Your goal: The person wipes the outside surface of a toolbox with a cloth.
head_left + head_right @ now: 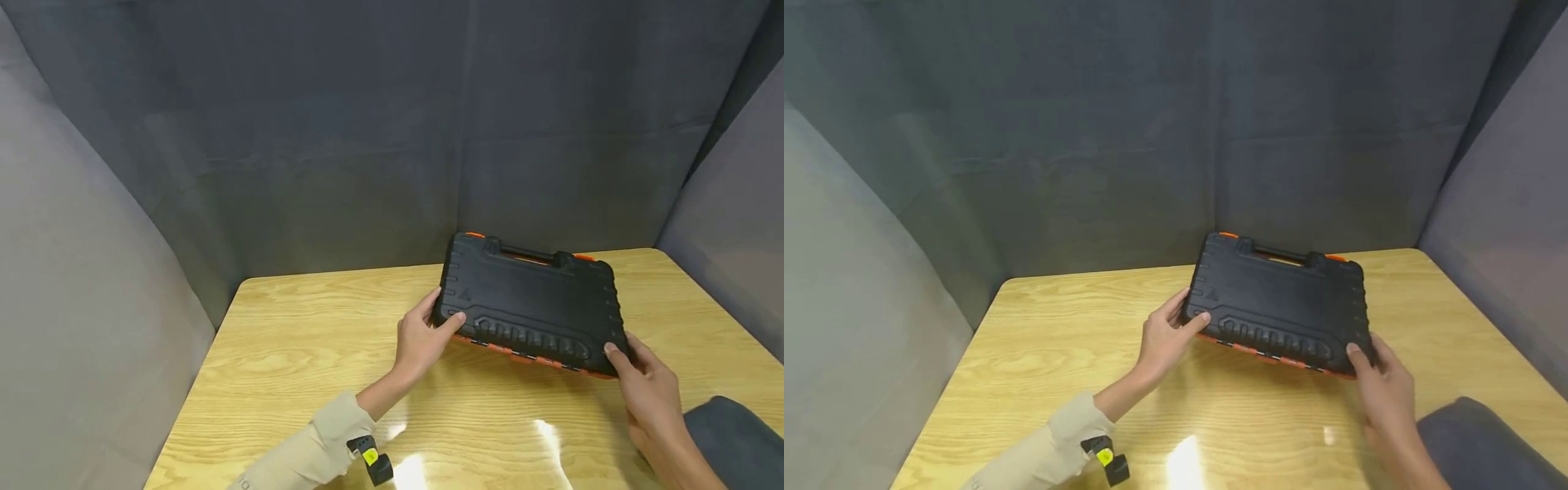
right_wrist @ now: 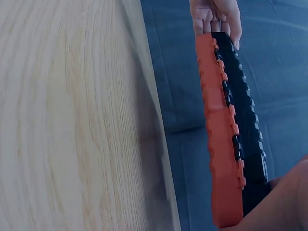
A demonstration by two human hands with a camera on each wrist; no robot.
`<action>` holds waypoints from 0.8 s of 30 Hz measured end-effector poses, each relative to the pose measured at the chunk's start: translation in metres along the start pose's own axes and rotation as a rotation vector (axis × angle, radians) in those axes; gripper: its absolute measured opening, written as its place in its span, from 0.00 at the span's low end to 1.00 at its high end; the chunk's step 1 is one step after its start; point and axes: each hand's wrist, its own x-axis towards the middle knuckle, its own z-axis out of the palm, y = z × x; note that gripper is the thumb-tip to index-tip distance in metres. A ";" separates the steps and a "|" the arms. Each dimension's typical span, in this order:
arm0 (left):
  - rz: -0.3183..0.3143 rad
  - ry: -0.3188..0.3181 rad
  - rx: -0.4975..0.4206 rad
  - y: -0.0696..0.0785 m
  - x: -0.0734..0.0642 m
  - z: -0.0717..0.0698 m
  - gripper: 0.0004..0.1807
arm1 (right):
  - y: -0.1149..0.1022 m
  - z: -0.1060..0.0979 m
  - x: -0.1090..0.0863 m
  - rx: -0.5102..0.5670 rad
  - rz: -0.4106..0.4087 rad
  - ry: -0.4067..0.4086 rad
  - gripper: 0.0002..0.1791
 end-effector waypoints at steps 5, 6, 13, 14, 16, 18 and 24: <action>-0.007 0.029 -0.061 0.002 -0.012 -0.013 0.36 | -0.002 0.007 -0.007 -0.028 0.010 -0.036 0.44; -0.011 0.033 -0.073 0.002 -0.015 -0.015 0.35 | -0.003 0.009 -0.008 -0.030 0.012 -0.038 0.44; -0.038 0.018 -0.143 0.000 -0.034 -0.024 0.35 | -0.004 0.013 -0.017 -0.014 0.051 -0.043 0.43; -0.044 0.016 -0.142 -0.001 -0.037 -0.027 0.35 | -0.003 0.013 -0.019 -0.010 0.059 -0.046 0.43; -0.057 0.013 -0.142 -0.002 -0.042 -0.031 0.34 | -0.002 0.015 -0.021 -0.010 0.061 -0.046 0.43; -0.069 0.013 -0.136 -0.002 -0.048 -0.035 0.34 | 0.000 0.017 -0.024 -0.023 0.060 -0.048 0.43; -0.133 0.017 -0.114 -0.004 -0.070 -0.047 0.35 | 0.006 0.021 -0.032 -0.077 0.053 -0.091 0.44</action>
